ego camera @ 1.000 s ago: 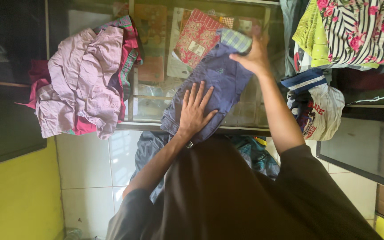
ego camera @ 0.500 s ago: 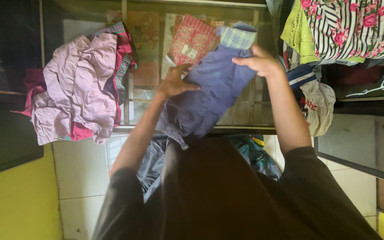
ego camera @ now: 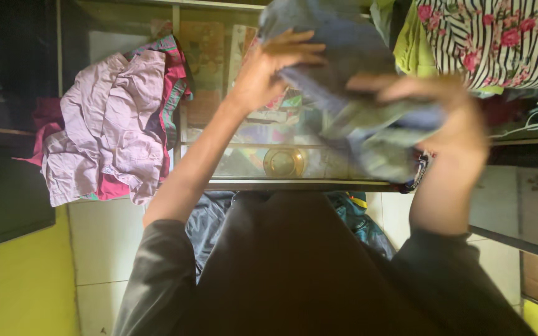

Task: The person picks up and folds a small blue jacket and a pink shirt on a glass-topped surface.

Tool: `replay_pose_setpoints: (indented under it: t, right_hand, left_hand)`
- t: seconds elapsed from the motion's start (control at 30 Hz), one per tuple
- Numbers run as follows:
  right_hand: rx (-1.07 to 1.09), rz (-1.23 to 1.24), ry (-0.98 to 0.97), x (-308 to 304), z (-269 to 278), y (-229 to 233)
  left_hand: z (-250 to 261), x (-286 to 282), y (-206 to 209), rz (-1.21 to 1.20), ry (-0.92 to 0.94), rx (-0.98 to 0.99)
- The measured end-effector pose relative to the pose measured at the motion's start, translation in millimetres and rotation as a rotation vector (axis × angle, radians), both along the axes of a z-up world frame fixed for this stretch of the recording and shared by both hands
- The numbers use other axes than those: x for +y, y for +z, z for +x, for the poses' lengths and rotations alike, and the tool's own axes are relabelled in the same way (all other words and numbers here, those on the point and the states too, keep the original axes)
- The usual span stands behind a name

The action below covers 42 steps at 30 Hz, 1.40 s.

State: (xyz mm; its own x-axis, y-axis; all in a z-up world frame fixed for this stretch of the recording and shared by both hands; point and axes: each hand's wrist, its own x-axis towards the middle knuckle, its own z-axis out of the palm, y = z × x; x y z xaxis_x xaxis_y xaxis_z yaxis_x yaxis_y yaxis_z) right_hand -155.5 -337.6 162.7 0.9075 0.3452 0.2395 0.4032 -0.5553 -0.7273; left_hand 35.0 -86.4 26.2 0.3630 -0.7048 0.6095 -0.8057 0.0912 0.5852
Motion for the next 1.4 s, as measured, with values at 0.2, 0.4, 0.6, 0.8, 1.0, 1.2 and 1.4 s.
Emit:
replay_pose_setpoints:
  t: [0.2,0.4,0.6,0.8,1.0,1.2,1.4]
  right_hand:
    - [0.409,-0.092,-0.16,51,-13,-84]
    - [0.195,0.141,-0.071,21,5,-157]
    - [0.166,-0.001,-0.366,-13,113,-240]
    - [-0.05,-0.369,-0.513,16,125,-268]
    - [-0.175,-0.437,-0.725,49,87,-251]
    - [-0.132,-0.407,-0.631,53,76,-282]
    - [-0.111,-0.329,-0.585,47,73,-283]
  left_hand:
    - [-42,16,-112,0.38,-0.031,0.01]
    - [-88,36,-170,0.352,-0.012,0.412]
    - [-108,19,-180,0.343,0.5,0.812]
    - [-115,1,-142,0.154,0.743,0.463]
    - [-88,-17,-146,0.367,0.906,0.51]
    - [-82,-8,-196,0.41,0.771,0.336]
    - [-60,-8,-202,0.486,0.661,0.527]
